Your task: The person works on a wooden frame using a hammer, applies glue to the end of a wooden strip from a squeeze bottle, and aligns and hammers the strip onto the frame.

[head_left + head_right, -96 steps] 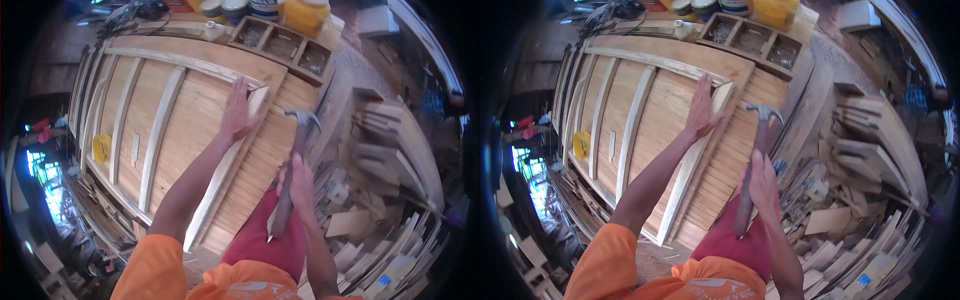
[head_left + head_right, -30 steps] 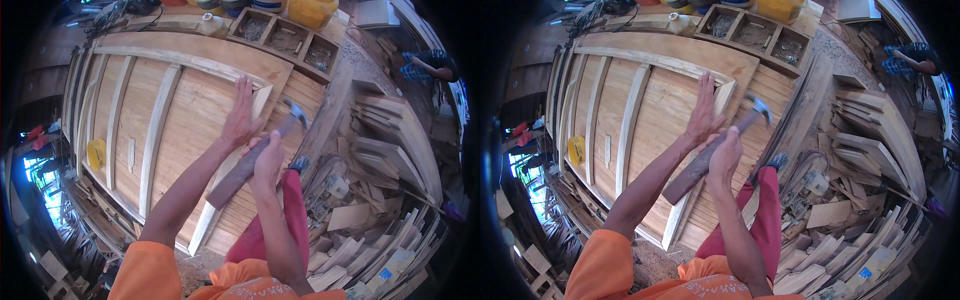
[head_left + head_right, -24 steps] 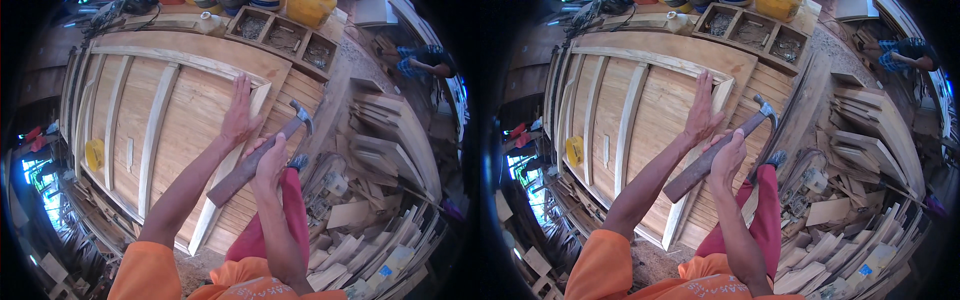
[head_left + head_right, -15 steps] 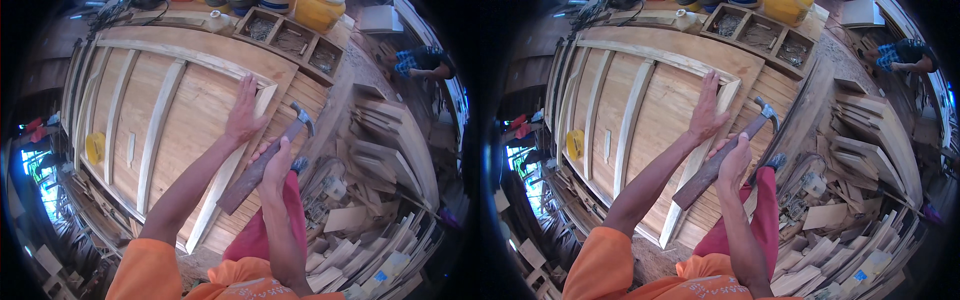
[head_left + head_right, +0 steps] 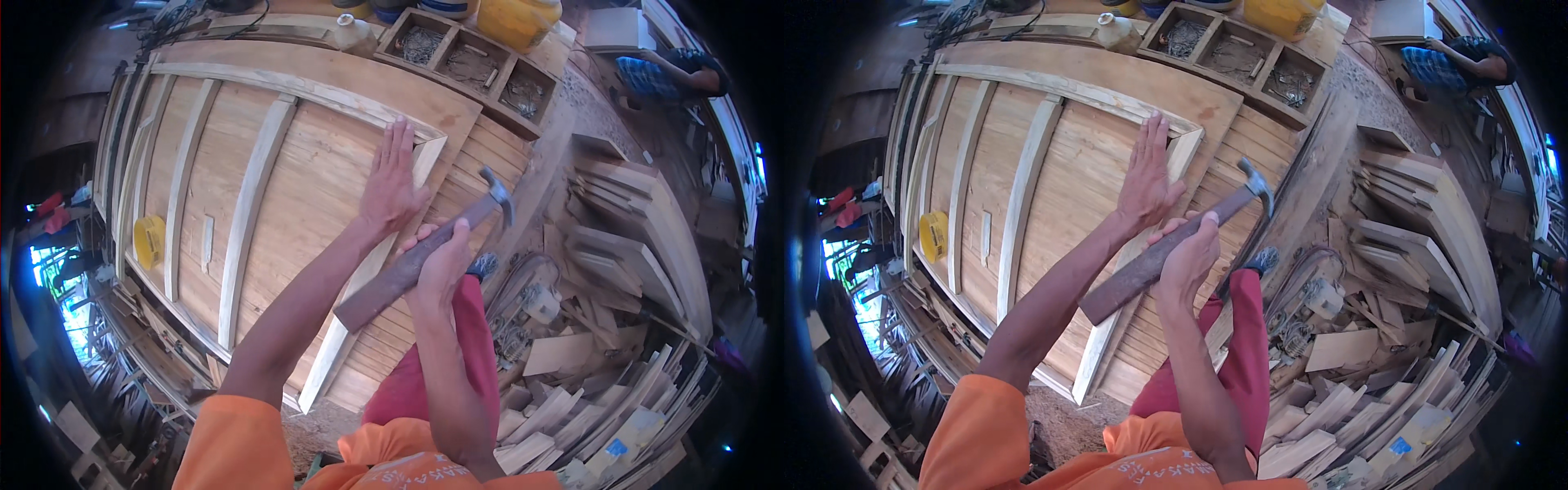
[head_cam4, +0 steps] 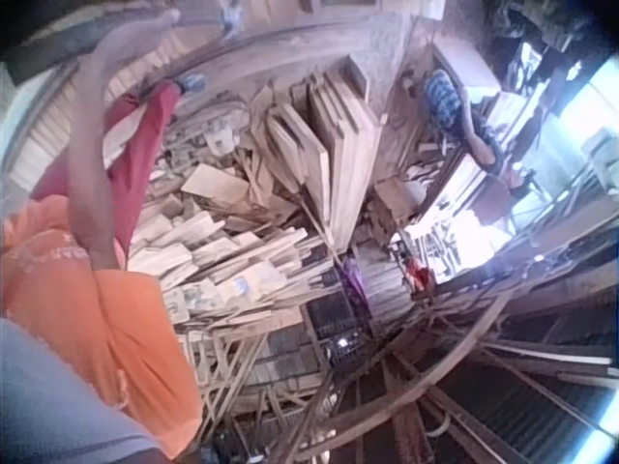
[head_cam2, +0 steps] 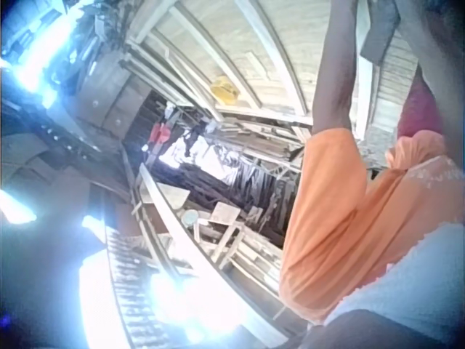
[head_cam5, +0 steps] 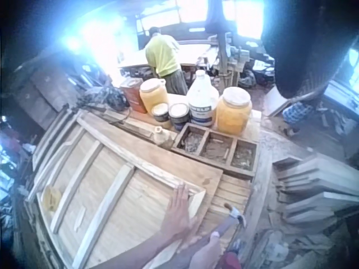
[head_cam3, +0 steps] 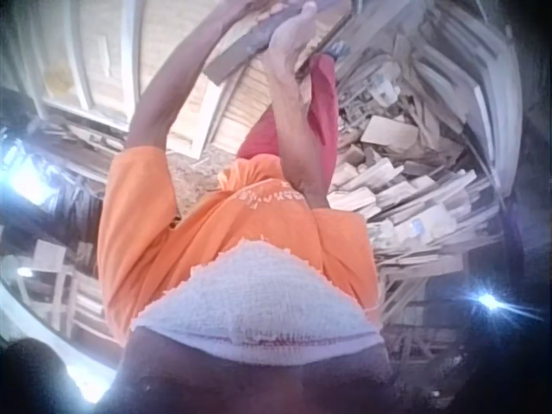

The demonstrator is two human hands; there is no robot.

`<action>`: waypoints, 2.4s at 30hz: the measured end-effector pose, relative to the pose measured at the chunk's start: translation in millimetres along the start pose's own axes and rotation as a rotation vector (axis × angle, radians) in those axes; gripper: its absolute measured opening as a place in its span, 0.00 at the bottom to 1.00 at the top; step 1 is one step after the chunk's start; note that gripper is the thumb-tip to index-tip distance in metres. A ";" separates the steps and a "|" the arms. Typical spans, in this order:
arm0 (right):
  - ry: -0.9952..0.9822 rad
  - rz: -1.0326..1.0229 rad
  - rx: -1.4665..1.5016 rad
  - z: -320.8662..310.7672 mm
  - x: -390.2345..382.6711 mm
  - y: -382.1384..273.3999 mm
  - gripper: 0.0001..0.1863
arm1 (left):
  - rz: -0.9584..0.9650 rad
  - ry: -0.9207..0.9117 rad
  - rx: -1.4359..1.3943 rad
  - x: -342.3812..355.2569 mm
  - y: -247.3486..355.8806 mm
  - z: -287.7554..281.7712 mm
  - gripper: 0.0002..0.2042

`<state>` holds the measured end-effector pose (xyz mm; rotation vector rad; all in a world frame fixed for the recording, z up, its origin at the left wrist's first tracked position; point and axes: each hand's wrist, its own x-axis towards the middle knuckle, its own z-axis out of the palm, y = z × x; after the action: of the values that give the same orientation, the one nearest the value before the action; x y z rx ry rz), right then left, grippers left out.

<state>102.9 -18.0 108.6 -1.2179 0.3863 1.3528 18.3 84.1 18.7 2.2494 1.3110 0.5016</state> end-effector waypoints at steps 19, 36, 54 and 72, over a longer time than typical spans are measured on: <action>0.028 0.007 -0.030 -18.1 -13.7 -4.9 0.22 | -0.051 0.018 0.048 -3.2 1.7 1.4 0.53; -0.078 0.082 -0.159 -5.1 7.8 0.2 0.23 | -0.111 -0.046 0.169 -4.4 2.7 0.0 0.54; 0.007 -0.020 -0.146 -24.0 -18.5 -28.4 0.22 | -0.079 -0.005 0.122 -4.2 4.0 -1.3 0.55; -0.060 -0.025 -0.326 -38.9 -2.0 -33.6 0.21 | -0.047 0.043 0.067 -11.8 -3.8 -0.8 0.57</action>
<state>147.6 -43.3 109.4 -1.4392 0.1091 1.4653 9.6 75.5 16.4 2.2673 1.4189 0.4986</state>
